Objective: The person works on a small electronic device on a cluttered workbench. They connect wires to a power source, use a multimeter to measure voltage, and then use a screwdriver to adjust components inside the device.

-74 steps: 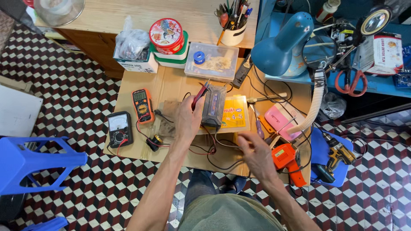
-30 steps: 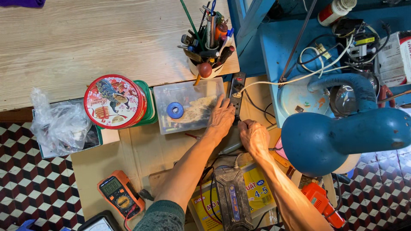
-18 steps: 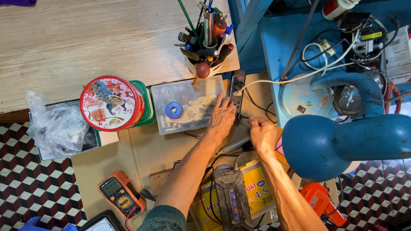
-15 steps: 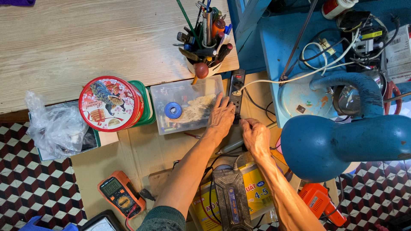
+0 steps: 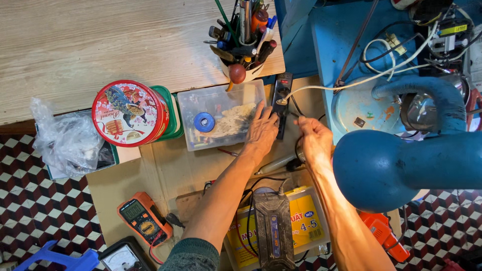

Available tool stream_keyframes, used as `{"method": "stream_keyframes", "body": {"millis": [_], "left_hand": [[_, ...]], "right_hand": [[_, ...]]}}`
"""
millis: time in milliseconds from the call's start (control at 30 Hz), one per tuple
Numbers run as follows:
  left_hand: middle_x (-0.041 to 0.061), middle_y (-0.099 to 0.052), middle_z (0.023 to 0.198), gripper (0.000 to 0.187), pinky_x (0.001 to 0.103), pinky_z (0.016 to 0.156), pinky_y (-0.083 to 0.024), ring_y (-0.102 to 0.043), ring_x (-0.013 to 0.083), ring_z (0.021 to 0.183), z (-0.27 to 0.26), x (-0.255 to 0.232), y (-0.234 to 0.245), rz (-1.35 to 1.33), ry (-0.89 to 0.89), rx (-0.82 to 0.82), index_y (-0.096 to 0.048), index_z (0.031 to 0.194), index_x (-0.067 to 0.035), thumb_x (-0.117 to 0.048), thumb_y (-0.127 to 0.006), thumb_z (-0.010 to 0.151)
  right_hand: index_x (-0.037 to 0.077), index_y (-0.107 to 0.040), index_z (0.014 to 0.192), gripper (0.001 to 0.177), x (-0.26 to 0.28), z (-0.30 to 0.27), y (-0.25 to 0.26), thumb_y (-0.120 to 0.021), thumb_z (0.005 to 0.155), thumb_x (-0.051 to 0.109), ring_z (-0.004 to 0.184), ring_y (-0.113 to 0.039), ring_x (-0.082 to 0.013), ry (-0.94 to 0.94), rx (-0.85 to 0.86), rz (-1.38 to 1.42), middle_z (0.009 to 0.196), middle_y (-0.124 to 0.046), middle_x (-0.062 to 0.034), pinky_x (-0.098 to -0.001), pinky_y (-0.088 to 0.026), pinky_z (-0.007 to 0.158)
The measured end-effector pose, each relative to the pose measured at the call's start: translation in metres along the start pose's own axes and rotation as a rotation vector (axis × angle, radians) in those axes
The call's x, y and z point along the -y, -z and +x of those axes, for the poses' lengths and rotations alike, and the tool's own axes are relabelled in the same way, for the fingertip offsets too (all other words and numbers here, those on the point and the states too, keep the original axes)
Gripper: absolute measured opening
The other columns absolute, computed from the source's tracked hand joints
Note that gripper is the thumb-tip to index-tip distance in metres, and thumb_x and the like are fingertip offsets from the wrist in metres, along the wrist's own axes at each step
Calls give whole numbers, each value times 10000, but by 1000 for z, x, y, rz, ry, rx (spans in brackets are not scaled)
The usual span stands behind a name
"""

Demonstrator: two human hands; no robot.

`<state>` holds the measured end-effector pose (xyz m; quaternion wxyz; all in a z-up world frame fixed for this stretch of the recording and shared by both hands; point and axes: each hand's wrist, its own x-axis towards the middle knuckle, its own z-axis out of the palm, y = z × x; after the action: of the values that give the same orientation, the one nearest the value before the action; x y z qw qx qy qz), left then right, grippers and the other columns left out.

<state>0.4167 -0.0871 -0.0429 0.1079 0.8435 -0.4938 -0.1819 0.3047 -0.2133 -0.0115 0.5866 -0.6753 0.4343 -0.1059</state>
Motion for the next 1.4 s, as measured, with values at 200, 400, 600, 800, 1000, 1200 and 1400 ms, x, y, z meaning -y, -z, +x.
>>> {"method": "stream_keyframes", "body": {"millis": [200, 400, 600, 800, 1000, 1200, 1400], "left_hand": [[58, -659, 1255, 321, 480, 1305, -138, -445, 286, 1409, -2, 8, -21, 82, -67, -241, -769, 1096, -28, -82, -750, 780], [111, -610, 1337, 524, 495, 1297, -111, -384, 322, 1468, -5, 16, -18, 0, -89, 8, -682, 1206, 1, -239, -813, 758], [224, -512, 1485, 670, 550, 1249, -184, -345, 386, 1465, -26, 19, 5, -103, -273, -263, -578, 1401, 18, -259, -806, 836], [167, -651, 1367, 425, 420, 1075, -513, -613, 325, 1282, -157, -18, 74, -550, 201, -646, -623, 1372, -40, -201, -740, 996], [2, -617, 698, 398, 241, 619, -446, -550, 63, 670, -334, -154, 118, -954, 780, -607, -718, 871, -24, -364, -606, 1046], [89, -710, 963, 178, 383, 807, -562, -682, 249, 900, -346, -302, 91, -635, 205, -489, -704, 965, -55, -218, -757, 916], [173, -692, 1092, 588, 463, 799, -528, -669, 345, 993, -253, -332, 28, -305, 180, -278, -589, 1269, -3, -236, -780, 764]], "right_hand": [[7, -756, 1023, 265, 38, -29, -7, -642, 1036, 247, 578, -586, -157, 103, 5, -440, 645, -629, -75, -345, -464, 565], [13, -546, 1406, 490, 46, -63, 22, -628, 963, 204, 719, -680, -244, 70, 42, -541, 834, -704, -157, -382, -527, 664], [-32, -626, 1348, 311, 61, -144, 78, -615, 1067, 101, 1017, -687, -254, 476, 61, -457, 1143, -715, -182, -360, -534, 893], [-18, -691, 1138, 177, 62, -259, 151, -614, 1058, 120, 849, -686, -175, 256, 38, -460, 976, -711, -107, -282, -526, 767], [-8, -732, 1057, 266, 6, -310, 209, -603, 1086, 223, 778, -635, -126, 43, -89, -326, 849, -714, -68, -271, -485, 723], [22, -724, 1109, 273, -77, -281, 242, -621, 980, 240, 714, -665, -169, -139, 94, -447, 811, -734, -100, -318, -512, 673], [57, -718, 1160, 285, -139, -269, 249, -619, 936, 203, 831, -710, -315, 50, 153, -612, 941, -728, -184, -411, -547, 771]]}}
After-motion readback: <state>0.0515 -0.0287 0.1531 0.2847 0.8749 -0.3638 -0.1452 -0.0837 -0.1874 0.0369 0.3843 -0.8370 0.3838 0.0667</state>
